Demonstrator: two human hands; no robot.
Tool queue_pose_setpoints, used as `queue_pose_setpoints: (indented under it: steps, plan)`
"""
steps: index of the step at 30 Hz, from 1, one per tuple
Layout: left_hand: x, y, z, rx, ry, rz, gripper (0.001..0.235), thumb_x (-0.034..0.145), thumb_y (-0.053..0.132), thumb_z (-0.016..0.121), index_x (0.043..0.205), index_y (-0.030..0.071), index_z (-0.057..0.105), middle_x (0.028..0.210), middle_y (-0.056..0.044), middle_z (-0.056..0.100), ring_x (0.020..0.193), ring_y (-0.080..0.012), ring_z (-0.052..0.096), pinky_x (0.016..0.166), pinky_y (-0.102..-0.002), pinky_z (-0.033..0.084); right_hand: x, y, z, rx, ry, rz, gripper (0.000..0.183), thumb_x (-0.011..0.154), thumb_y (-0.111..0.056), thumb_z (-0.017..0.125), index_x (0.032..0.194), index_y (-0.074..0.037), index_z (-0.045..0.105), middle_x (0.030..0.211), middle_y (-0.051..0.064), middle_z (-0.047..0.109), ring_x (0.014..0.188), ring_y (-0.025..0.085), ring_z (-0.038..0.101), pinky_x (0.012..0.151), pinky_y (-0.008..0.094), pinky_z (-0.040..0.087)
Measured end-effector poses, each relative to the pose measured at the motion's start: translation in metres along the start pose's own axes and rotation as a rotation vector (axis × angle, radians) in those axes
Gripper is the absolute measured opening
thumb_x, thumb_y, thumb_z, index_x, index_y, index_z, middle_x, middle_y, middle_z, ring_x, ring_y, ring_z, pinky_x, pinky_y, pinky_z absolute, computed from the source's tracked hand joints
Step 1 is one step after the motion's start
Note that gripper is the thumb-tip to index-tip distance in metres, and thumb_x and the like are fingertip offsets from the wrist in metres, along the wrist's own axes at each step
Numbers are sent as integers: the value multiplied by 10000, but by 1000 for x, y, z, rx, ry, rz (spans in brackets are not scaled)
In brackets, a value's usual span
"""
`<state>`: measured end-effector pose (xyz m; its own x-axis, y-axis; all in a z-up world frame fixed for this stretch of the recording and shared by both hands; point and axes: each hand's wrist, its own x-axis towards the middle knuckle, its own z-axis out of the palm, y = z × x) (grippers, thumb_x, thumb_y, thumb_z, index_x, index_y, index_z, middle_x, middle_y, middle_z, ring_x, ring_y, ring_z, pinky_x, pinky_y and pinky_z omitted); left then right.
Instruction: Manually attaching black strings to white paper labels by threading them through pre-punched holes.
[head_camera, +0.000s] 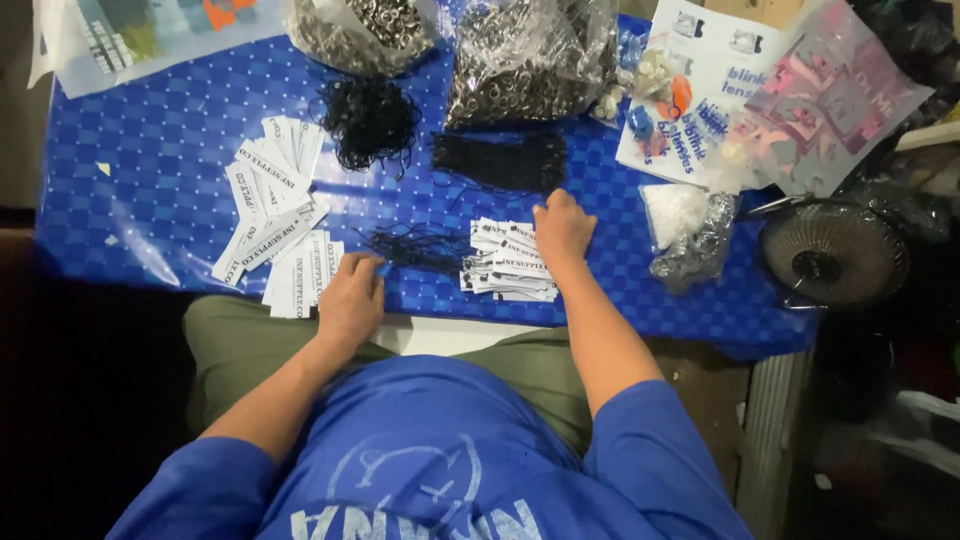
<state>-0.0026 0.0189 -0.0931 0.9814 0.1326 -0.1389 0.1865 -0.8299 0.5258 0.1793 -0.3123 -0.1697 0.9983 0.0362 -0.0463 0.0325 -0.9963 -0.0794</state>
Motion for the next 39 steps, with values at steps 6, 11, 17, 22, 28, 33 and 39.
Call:
queue_pose_setpoints:
  steps: [6,11,17,22,28,33,39]
  plan:
    - [-6,-3,-4,-6,-44,-42,273,951,141,625,1219,179,665,1186,-54,594,922,-295,747,770,-403,620,6,-10,-4,-18,-74,113,224,998,-346,611,1034,-133,553,921,89,699,846,317,729,799,508,420]
    - [-9,-7,8,-16,-50,-38,274,931,163,636,1204,169,658,1180,-65,585,909,-333,744,757,-432,622,2,-10,-1,-26,-18,51,187,996,-312,632,1038,-148,552,883,62,694,812,289,721,781,474,421]
    - [-2,-3,9,-29,2,45,260,912,145,646,1171,156,665,1148,-67,589,902,-334,744,768,-424,619,3,0,-4,-49,27,-30,153,969,-241,673,919,-140,570,775,37,673,731,269,719,725,438,459]
    - [16,17,16,-51,133,156,209,917,120,661,1123,147,680,1090,-57,602,910,-316,747,782,-378,610,-3,-7,-45,475,57,-17,118,925,-127,656,875,-87,557,745,167,649,793,453,687,709,517,497]
    - [60,95,5,-189,149,271,467,846,102,732,1300,153,638,1219,-82,609,1045,-315,715,806,-411,606,0,-33,-112,618,-8,-164,142,921,-123,627,1015,-163,725,946,50,750,949,286,727,870,384,562]
    - [105,129,31,-449,-213,245,700,905,131,671,1554,197,417,1499,-112,524,1354,-350,540,1073,-548,474,-19,-57,-136,487,-142,-345,126,905,-176,690,1027,-180,657,888,86,743,935,344,710,847,475,554]
    - [134,99,55,-87,-297,193,199,944,413,637,1070,274,704,944,-28,752,978,-308,737,842,-458,576,-32,-23,-147,563,-69,-355,135,932,-137,672,1061,-171,690,969,94,756,967,326,718,870,445,560]
